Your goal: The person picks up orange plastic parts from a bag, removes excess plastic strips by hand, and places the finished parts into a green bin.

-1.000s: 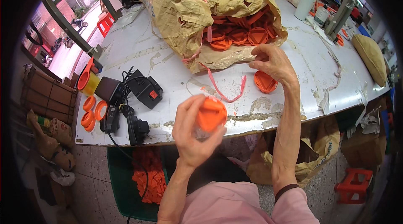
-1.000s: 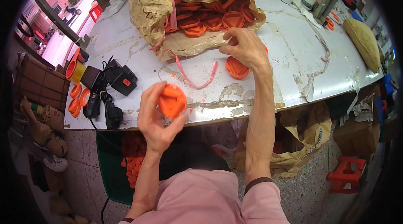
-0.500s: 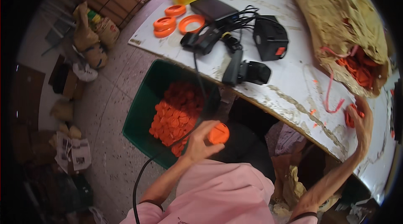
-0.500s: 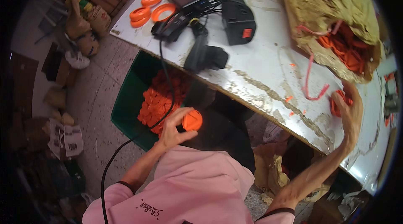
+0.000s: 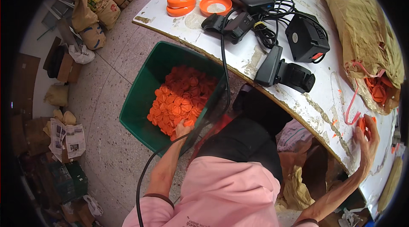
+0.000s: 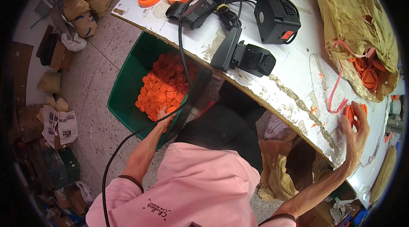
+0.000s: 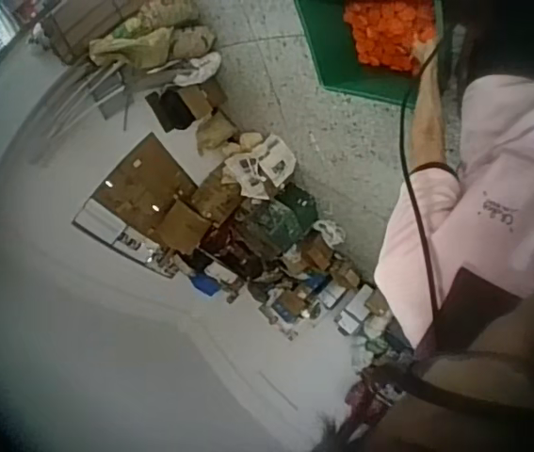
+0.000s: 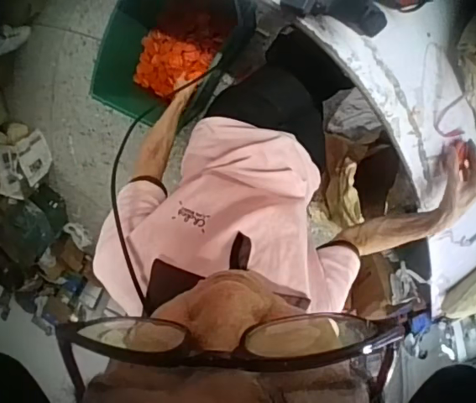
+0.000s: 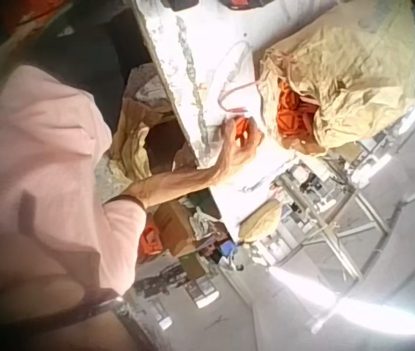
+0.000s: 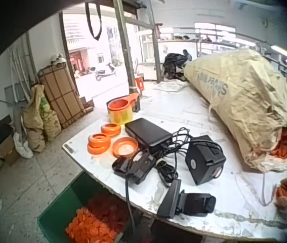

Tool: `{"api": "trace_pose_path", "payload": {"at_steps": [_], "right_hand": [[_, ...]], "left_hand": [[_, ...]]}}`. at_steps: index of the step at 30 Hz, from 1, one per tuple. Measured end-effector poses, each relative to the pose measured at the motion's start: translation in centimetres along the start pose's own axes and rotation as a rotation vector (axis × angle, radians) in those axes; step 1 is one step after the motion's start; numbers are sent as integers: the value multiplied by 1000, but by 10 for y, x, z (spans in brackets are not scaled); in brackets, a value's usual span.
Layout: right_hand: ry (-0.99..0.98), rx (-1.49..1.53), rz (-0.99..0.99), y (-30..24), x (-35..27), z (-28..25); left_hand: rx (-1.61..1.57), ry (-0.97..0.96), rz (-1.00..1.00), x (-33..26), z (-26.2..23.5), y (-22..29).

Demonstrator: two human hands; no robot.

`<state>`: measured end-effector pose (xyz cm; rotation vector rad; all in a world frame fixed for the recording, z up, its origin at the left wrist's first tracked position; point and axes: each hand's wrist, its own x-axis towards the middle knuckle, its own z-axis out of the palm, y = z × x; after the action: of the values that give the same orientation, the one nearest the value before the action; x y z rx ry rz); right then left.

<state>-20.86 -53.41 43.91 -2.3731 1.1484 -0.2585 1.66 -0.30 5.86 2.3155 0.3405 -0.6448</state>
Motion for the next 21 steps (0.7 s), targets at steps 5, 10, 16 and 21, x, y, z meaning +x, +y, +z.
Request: {"api": "trace_pose_path", "payload": {"at_steps": [5, 10, 16, 21], "right_hand": [[39, 617, -154, 27, 3, -22], [-239, 1375, -186, 11, 14, -9], [-709, 1499, -188, -65, 20, 27], [-765, 1676, -86, -55, 16, 39]], "left_hand": [[108, -53, 61, -6, 15, 17], [-45, -178, 472, -76, -18, 105], [-76, -376, 957, -171, -48, 233], [-138, -612, 1287, -238, -26, 300]]}}
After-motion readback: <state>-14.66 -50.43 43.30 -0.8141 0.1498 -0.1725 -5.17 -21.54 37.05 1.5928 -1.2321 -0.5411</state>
